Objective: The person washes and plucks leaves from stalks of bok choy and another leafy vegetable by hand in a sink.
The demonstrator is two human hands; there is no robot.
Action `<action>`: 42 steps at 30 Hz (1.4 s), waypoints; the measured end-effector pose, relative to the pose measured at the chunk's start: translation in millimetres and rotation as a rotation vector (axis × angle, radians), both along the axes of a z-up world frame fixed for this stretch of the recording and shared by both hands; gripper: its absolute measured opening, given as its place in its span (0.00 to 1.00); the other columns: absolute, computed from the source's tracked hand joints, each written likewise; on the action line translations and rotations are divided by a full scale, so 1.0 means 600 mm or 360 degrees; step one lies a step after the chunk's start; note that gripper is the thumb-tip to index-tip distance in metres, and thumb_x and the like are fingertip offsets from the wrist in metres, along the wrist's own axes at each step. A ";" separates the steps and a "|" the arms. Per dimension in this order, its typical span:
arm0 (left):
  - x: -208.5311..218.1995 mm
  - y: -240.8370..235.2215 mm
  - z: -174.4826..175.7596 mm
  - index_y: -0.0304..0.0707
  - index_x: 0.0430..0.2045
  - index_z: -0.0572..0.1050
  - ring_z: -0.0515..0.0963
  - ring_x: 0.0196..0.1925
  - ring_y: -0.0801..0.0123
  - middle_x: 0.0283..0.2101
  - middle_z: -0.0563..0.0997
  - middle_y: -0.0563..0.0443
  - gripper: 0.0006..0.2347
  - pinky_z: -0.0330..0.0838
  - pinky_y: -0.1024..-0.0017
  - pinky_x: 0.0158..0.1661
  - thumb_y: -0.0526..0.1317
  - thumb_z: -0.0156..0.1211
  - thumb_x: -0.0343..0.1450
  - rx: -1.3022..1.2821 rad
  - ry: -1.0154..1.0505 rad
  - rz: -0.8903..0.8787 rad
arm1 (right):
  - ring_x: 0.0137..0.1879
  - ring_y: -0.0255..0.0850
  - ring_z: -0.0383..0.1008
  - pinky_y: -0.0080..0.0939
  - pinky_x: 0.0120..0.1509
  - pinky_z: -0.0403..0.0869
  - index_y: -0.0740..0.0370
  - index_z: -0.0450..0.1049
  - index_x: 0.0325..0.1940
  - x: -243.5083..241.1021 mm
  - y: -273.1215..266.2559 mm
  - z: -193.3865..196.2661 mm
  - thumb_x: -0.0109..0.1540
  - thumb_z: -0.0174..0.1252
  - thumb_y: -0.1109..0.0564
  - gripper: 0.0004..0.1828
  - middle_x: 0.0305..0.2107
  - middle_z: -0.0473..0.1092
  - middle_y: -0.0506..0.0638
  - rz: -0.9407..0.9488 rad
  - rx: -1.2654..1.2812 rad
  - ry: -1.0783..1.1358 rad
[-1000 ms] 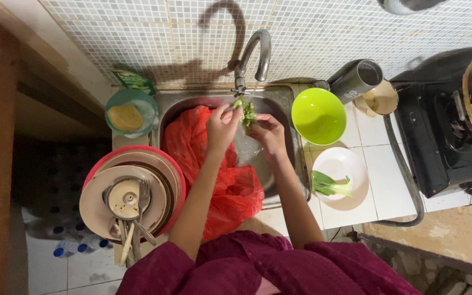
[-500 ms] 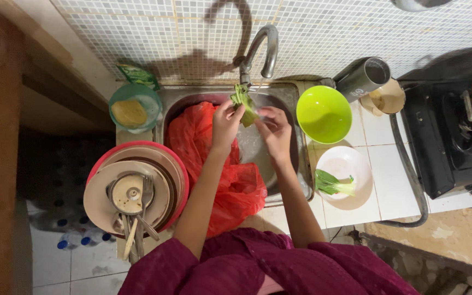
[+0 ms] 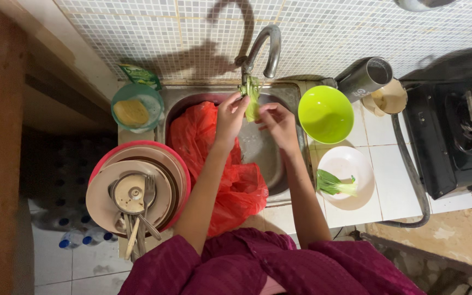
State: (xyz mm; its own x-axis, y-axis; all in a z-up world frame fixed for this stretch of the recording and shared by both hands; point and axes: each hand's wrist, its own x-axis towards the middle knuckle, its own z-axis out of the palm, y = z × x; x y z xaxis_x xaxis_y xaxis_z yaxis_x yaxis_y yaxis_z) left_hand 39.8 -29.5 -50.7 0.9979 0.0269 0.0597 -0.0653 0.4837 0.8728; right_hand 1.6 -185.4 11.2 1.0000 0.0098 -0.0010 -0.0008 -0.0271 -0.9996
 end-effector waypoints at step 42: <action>-0.025 0.014 -0.008 0.26 0.47 0.78 0.78 0.41 0.77 0.40 0.81 0.53 0.14 0.74 0.76 0.43 0.42 0.61 0.76 -0.0010 0.0066 -0.0111 | 0.35 0.35 0.80 0.33 0.39 0.77 0.67 0.77 0.49 -0.016 -0.010 -0.017 0.66 0.60 0.58 0.11 0.35 0.78 0.50 0.0106 0.0331 0.0176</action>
